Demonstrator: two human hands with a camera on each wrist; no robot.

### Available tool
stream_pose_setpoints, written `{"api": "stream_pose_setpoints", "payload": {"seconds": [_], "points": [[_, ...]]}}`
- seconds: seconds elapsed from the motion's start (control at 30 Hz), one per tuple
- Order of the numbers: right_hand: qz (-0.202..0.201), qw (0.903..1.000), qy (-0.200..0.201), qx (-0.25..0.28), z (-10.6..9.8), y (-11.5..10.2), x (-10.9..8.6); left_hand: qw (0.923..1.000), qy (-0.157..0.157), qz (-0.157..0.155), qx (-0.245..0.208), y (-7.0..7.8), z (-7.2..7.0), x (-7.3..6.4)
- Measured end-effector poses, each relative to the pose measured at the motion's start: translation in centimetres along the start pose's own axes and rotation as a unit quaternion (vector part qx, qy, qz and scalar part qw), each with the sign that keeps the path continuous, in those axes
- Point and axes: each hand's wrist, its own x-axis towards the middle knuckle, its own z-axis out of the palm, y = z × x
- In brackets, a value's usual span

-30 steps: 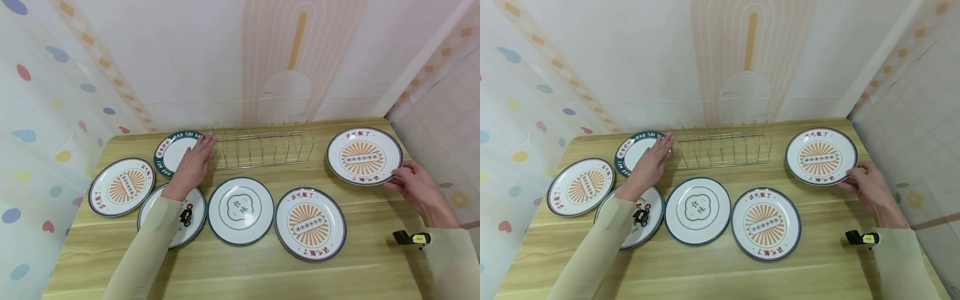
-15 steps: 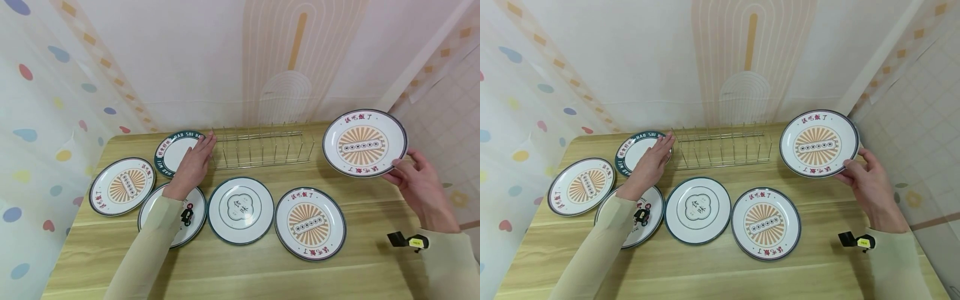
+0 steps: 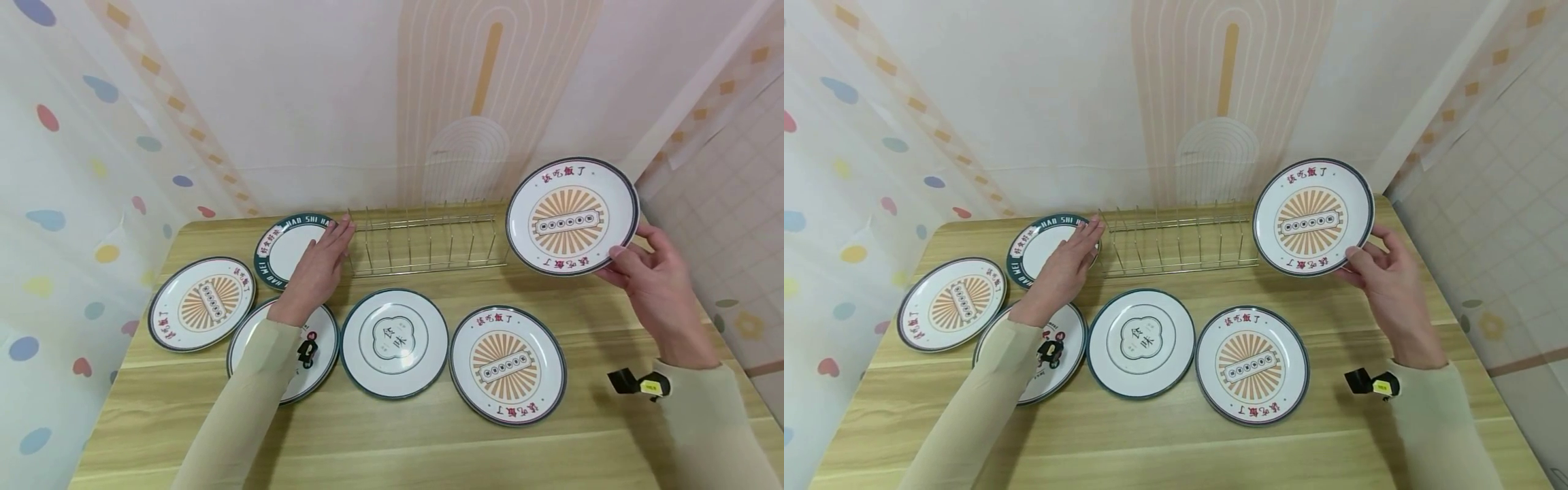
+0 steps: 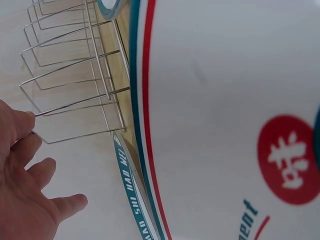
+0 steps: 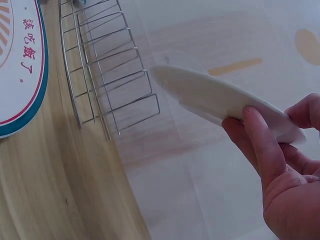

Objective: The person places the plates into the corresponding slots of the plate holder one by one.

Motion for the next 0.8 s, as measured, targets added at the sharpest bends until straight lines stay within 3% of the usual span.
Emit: {"api": "stream_pose_setpoints", "payload": {"seconds": [0.23, 0.5, 0.8], "points": [[-0.009, 0.9965, 0.019, -0.081, 1.8, 0.1, 0.8, 1.0, 0.003, -0.002, -0.001, 0.0, 0.1, 0.1], [-0.02, 0.9916, 0.017, -0.127, 3.3, 0.9, 1.6, 0.9999, 0.004, -0.001, -0.01, -0.1, 0.0, 0.0], [-0.029, 0.9647, 0.018, -0.261, 4.9, 1.3, 1.9, 0.9997, 0.001, 0.003, -0.023, 0.1, -0.3, 0.0]]}}
